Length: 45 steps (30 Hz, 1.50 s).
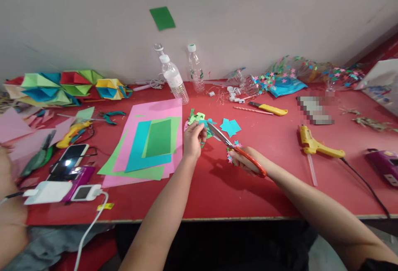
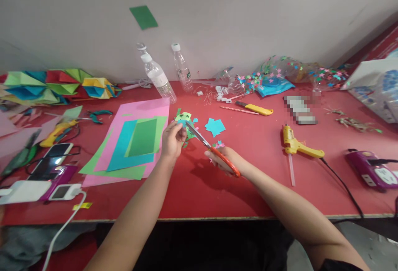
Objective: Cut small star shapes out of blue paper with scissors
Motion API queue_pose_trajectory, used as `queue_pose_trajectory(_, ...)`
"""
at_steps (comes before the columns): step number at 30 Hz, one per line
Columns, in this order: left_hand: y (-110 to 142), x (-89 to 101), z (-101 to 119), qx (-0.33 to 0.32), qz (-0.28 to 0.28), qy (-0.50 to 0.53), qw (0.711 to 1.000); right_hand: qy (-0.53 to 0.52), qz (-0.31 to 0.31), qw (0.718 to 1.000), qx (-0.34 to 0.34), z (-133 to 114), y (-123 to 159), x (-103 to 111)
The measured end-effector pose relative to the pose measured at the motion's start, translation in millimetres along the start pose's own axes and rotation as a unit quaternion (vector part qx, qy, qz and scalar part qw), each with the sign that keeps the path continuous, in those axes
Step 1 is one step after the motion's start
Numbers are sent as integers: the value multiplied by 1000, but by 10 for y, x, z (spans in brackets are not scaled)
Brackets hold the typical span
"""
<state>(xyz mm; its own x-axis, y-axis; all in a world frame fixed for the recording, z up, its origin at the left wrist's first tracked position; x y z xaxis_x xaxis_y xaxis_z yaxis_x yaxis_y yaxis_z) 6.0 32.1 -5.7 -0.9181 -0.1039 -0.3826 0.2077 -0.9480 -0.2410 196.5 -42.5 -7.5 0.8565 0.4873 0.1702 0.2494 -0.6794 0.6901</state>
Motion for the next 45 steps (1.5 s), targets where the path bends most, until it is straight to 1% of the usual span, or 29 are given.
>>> queue_pose_trajectory(2, -6, 11, 9, -10, 17, -3, 1000, -5, -10, 1000, -5, 5, -8, -8)
queue_pose_trajectory(4, -6, 9, 15, -17, 18, -3, 1000, -1, -5, 1000, -9, 0, -12, -15)
queue_pose_trajectory(6, 1, -11, 10, -12, -2, 1, 1000, 3, 8, 1000, -7, -9, -14, -19)
queue_pose_trajectory(9, 22, -54, -13, 10, -46, 5, 999, 2, 22, 1000, -1, -13, -22, -18)
queue_pose_trajectory(11, 33, -68, -26, 19, -56, 6, 998, 5, 29, 1000, 3, -9, -28, -14)
queue_pose_trajectory(14, 30, -56, -31, 18, -38, 15, 999, -1, 28, 1000, 4, -7, -26, -21)
queue_pose_trajectory(19, -3, -13, -22, -9, -7, 15, 1000, 7, 20, 1000, -14, -11, -4, -36)
queue_pose_trajectory(22, -11, 1, -21, -23, 5, 9, 1000, 16, 12, 1000, -3, -21, 14, -36)
queue_pose_trajectory(26, 2, -2, -11, -52, -6, -30, 998, 40, -4, 999, 18, -27, 40, -33)
queue_pose_trajectory(30, 20, 0, -24, -54, -20, -60, 997, 43, -10, 999, 22, -21, 48, -24)
queue_pose_trajectory(34, 24, 3, -32, -55, -26, -62, 996, 45, 0, 999, 17, -43, 59, -26)
queue_pose_trajectory(40, 29, -6, -24, -64, -22, -70, 995, 50, 4, 999, 14, -69, 84, -22)
queue_pose_trajectory(45, 40, 0, -47, -64, -19, -63, 996, 51, -9, 998, 42, -5, 35, 0)
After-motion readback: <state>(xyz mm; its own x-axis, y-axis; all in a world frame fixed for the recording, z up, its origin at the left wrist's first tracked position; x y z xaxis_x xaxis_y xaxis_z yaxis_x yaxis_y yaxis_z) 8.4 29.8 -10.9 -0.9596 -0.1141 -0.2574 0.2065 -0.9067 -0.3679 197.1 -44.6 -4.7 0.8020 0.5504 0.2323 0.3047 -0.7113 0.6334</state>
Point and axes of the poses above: each hand's wrist, its own y-axis away from the middle knuckle, its own x-axis out of the back of the hand, z = x × y, the point moved 3 cm from there along -y, towards the middle knuckle, and after that the axes turned 14 degrees about -x, right-handed, at the moved point
